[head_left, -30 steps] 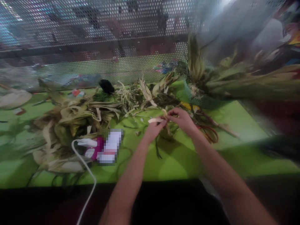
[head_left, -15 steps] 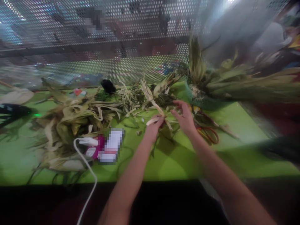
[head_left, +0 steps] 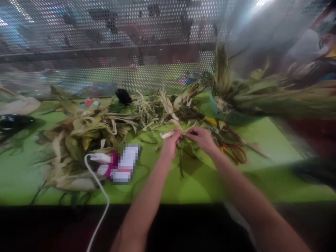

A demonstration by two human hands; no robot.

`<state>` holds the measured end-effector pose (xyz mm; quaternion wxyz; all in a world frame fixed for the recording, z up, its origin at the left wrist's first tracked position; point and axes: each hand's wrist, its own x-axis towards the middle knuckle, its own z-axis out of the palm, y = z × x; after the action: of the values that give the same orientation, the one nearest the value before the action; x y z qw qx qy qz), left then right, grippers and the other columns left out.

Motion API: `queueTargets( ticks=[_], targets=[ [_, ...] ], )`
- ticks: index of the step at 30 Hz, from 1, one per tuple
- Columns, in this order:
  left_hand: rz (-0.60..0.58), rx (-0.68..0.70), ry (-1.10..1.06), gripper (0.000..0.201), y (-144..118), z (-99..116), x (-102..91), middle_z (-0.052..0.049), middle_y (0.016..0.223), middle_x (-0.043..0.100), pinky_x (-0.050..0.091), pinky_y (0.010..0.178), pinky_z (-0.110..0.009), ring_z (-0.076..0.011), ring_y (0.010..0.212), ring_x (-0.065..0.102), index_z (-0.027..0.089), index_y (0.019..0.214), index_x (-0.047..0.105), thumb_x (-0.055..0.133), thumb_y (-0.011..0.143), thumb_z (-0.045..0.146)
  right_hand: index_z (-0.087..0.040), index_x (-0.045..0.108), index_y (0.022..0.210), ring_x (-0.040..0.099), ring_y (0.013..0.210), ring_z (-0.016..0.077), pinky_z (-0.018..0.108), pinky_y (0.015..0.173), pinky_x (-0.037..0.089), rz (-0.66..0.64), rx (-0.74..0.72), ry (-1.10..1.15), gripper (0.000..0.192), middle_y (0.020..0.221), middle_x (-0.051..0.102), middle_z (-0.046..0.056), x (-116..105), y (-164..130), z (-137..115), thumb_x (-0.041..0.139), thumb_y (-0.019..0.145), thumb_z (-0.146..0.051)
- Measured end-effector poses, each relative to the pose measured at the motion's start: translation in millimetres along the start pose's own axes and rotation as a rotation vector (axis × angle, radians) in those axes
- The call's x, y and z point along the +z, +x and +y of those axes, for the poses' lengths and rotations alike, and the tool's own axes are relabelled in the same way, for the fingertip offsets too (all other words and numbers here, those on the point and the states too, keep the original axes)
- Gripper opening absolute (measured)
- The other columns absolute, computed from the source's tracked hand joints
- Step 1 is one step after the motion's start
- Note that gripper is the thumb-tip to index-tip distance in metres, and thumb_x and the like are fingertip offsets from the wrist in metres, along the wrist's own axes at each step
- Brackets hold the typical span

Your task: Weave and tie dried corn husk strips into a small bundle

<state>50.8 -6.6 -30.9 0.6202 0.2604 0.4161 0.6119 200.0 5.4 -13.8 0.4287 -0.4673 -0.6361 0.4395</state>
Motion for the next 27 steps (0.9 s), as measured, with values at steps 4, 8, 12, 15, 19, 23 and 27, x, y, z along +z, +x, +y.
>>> queueTargets(
  ticks=[4,8,12,15,19,23,27],
  targets=[
    [-0.127,-0.004,-0.113,0.031,-2.1,2.9,2.8,0.005,0.056,0.05,0.022,0.044,-0.019,-0.0035,0.047,0.037,0.014,0.067,0.057,0.082,0.06,0.03,-0.018,0.07,0.075,0.06,0.07,0.0171,0.031,0.069,0.047,-0.01,0.075,0.123,0.025,0.076,0.069,0.003,-0.2,2.0,1.0,0.076,0.065,-0.041],
    [-0.163,0.002,-0.006,0.032,-2.2,2.5,0.5,0.004,0.06,0.053,0.029,0.046,-0.02,-0.0054,0.05,0.044,0.015,0.074,0.06,0.081,0.064,0.036,-0.018,0.069,0.078,0.059,0.069,0.0165,0.03,0.068,0.047,0.021,0.032,0.067,0.024,0.075,0.069,0.003,-1.7,1.3,-2.6,0.074,0.069,-0.04],
    [-0.194,-0.029,0.125,0.035,-2.0,2.0,-2.8,0.001,0.067,0.063,0.044,0.058,-0.024,-0.0101,0.059,0.056,0.016,0.084,0.066,0.079,0.067,0.043,-0.018,0.067,0.076,0.057,0.067,0.0151,0.028,0.065,0.045,0.095,0.039,0.119,0.028,0.071,0.066,0.001,-3.7,1.4,-2.0,0.073,0.07,-0.044],
    [-0.279,-0.145,0.065,0.049,-1.9,7.8,-5.1,-0.008,0.081,0.073,0.052,0.076,-0.033,-0.0193,0.075,0.068,0.013,0.093,0.07,0.071,0.072,0.056,-0.018,0.066,0.075,0.055,0.065,0.0142,0.028,0.065,0.044,0.164,0.072,0.193,0.027,0.069,0.064,0.0,-5.9,2.2,-0.3,0.074,0.069,-0.043],
    [-0.363,-0.267,-0.063,0.071,-1.6,24.2,-11.2,-0.02,0.092,0.074,0.053,0.087,-0.044,-0.0296,0.092,0.07,0.007,0.099,0.071,0.052,0.077,0.072,-0.018,0.066,0.076,0.056,0.067,0.0142,0.028,0.068,0.045,0.171,0.065,0.252,0.027,0.071,0.063,0.0,-10.0,2.8,-2.2,0.074,0.069,-0.043],
    [-0.39,-0.27,-0.072,0.082,-0.5,37.1,-19.1,-0.023,0.099,0.073,0.053,0.088,-0.044,-0.0312,0.095,0.07,0.007,0.096,0.072,0.041,0.077,0.08,-0.019,0.066,0.077,0.055,0.068,0.0144,0.028,0.068,0.045,0.153,0.027,0.236,0.028,0.071,0.063,0.0,-12.6,2.7,-4.6,0.074,0.07,-0.045],
    [-0.393,-0.232,0.072,0.063,0.3,36.4,-21.5,-0.017,0.1,0.073,0.053,0.088,-0.041,-0.0269,0.091,0.07,0.011,0.093,0.072,0.059,0.075,0.069,-0.018,0.067,0.077,0.055,0.067,0.0141,0.028,0.066,0.044,0.097,0.044,0.256,0.028,0.07,0.063,0.0,-11.2,0.8,-5.7,0.076,0.069,-0.044]
  ],
)
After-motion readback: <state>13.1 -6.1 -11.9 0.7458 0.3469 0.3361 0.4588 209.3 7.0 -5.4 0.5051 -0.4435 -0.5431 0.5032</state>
